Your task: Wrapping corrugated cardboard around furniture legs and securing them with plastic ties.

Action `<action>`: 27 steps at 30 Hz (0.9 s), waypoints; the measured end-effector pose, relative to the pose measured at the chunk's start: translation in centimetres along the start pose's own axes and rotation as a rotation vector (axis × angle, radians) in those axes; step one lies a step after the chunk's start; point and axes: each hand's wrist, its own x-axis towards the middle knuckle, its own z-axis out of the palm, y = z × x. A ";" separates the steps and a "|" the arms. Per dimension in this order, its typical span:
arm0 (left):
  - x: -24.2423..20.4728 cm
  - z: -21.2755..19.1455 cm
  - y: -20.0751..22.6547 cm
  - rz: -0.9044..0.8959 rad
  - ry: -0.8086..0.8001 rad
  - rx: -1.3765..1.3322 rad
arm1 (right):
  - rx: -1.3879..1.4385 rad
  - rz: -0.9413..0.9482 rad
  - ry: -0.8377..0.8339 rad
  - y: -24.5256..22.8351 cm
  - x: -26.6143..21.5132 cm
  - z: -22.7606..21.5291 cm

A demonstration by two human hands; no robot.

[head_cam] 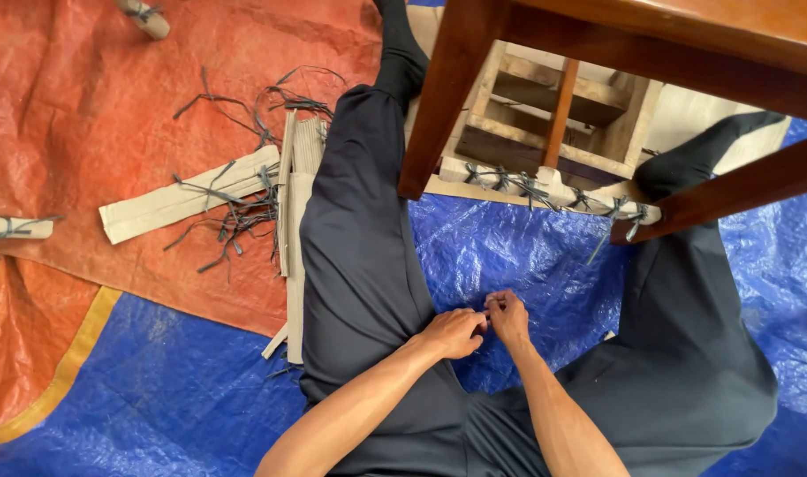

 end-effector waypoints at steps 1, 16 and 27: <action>0.3 0.2 -0.2 -0.002 0.009 -0.006 | -0.008 -0.006 -0.006 0.7 0.1 0.2; -1.6 -3.0 2.8 0.139 0.190 -0.142 | -0.363 -0.082 -0.007 3.6 0.0 -0.7; -11.4 -20.2 -11.9 0.000 1.526 -0.642 | -0.118 0.111 -0.063 2.5 -0.9 0.9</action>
